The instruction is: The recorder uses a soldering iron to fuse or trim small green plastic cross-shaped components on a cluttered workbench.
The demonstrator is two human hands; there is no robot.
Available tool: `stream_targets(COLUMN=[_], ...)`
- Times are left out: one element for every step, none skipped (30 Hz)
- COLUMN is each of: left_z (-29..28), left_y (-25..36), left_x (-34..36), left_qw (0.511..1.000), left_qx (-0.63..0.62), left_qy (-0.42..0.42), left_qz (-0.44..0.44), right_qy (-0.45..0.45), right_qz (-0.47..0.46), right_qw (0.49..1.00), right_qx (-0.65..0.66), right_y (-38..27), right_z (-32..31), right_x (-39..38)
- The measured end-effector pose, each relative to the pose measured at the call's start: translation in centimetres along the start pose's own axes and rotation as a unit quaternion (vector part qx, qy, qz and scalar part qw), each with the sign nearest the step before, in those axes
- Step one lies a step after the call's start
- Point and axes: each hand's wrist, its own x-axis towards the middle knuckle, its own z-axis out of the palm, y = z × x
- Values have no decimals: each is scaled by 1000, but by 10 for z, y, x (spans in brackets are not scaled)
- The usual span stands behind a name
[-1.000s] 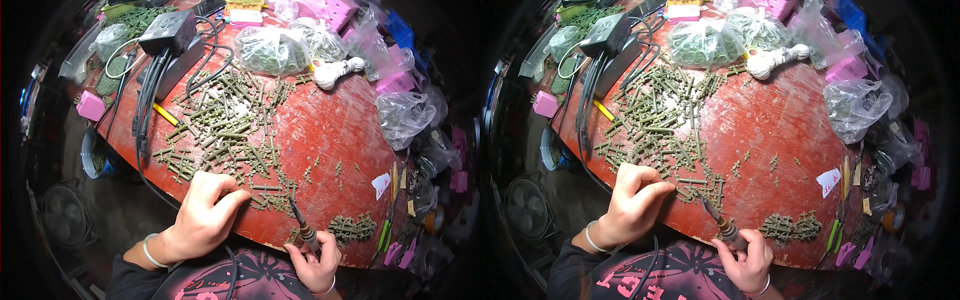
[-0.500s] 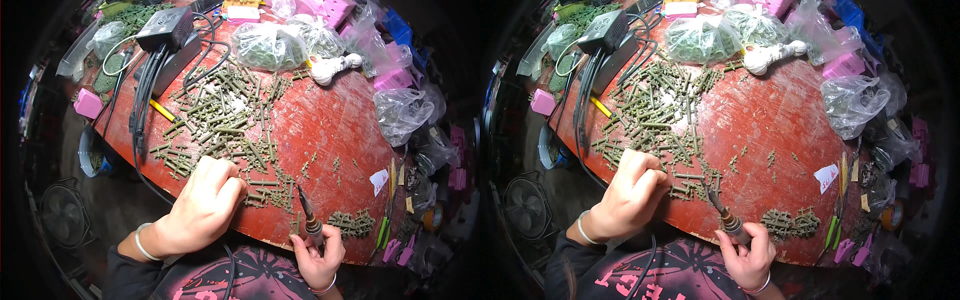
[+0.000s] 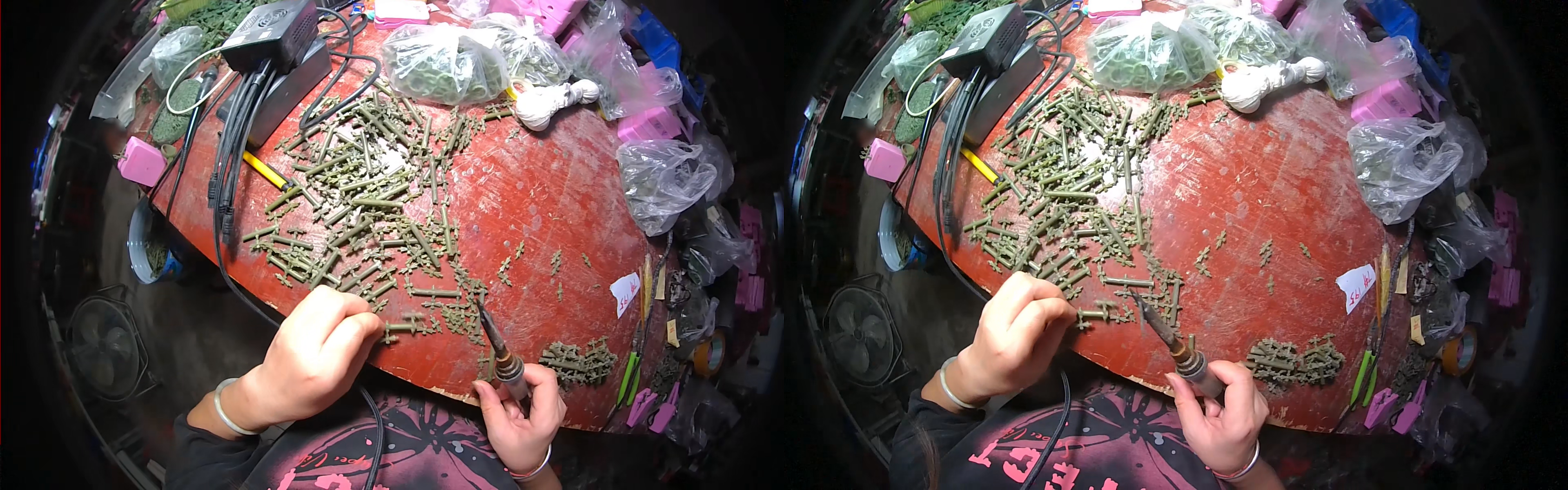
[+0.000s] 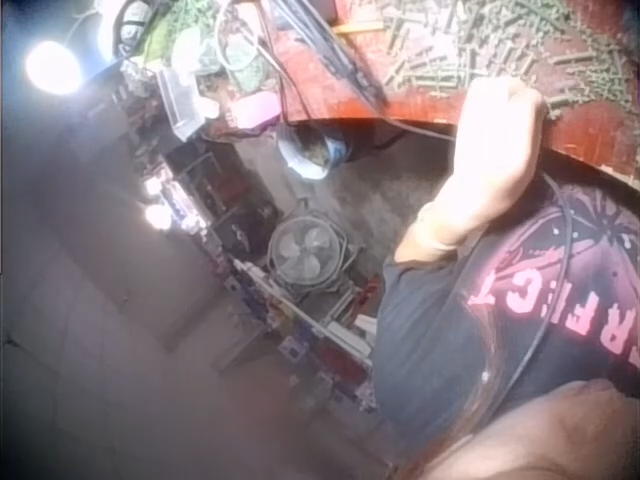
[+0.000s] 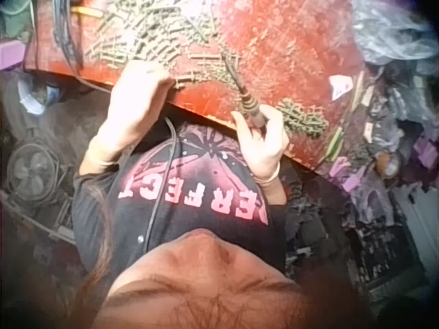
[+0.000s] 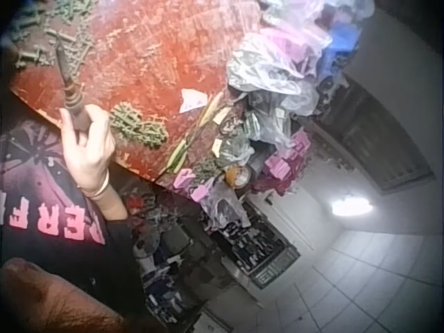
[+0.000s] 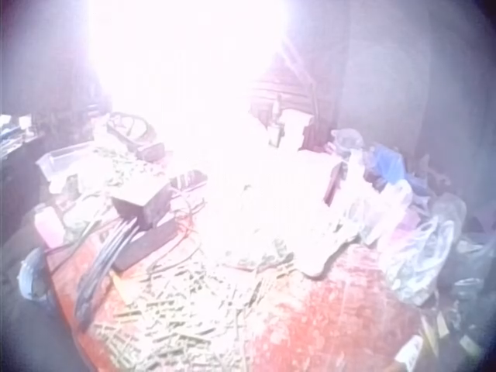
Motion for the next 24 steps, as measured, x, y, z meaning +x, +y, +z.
stream_targets(left_z=[-1, -1, 0, 0, 0, 1, 1, 1, 1, -1, -1, -2, -3, -3, -3, -3, -3, -2, -1, -1, 0, 1, 2, 2], left_y=[0, -1, -1, -1, -1, -1, -1, -2, -2, -3, -4, -5, -5, -6, -7, -8, -8, -8, -8, -8, -9, -10, -11, -12], left_x=[0, -1, -2, -3, -4, -5, -5, -6, -6, -6, -6, -6, -7, -8, -9, -10, -11, -12, -11, -11, -11, -10, -9, -10], left_qw=[1000, 1000, 1000, 1000, 1000, 1000, 1000, 1000, 1000, 1000, 1000, 1000, 999, 998, 998, 996, 994, 993, 990, 986, 986, 984, 982, 983], left_qx=[4, 7, 7, 3, 0, -1, -2, -4, -5, -11, -17, -18, -36, -55, -56, -83, -110, -111, -136, -160, -161, -171, -181, -174], left_qy=[8, 17, 17, 17, 16, 16, 18, 20, 20, 18, 15, 16, 19, 21, 21, 23, 25, 25, 28, 31, 31, 25, 19, 15], left_qz=[-2, -5, -5, -4, -3, -3, -2, 0, -1, -1, -1, -2, -2, -1, -3, 4, 11, 9, 14, 19, 18, 36, 54, 51], right_qy=[-1, -10, -18, -18, -19, -20, -20, -18, -16, -30, -31, -28, -25, -19, -20, -6, 7, 8, 8, 8, 7, 1, 1, -3], right_qz=[0, -10, -19, -18, -31, -44, -43, -56, -69, -63, -63, -57, -52, -32, -32, -19, -7, -5, -4, -2, 0, 5, 6, 10], right_qw=[1000, 1000, 1000, 1000, 999, 998, 998, 998, 997, 997, 997, 997, 998, 998, 998, 999, 999, 999, 999, 1000, 1000, 1000, 1000, 1000], right_qx=[0, 3, 6, 6, 18, 30, 29, 31, 33, 42, 42, 36, 31, 46, 46, 41, 36, 34, 33, 29, 26, 15, 15, 21], right_y=[-2, -5, -8, -11, -15, -18, -22, -25, -27, -29, -29, -28, -28, -27, -25, -22, -19, -20, -19, -18, -17, -18, -18, -17], right_z=[1, 2, 3, 6, 9, 13, 18, 24, 27, 29, 30, 31, 32, 32, 31, 30, 29, 26, 24, 21, 18, 14, 13, 12], right_x=[1, 4, 8, 11, 16, 20, 26, 32, 36, 37, 38, 37, 36, 34, 31, 28, 25, 23, 21, 18, 16, 15, 14, 12])
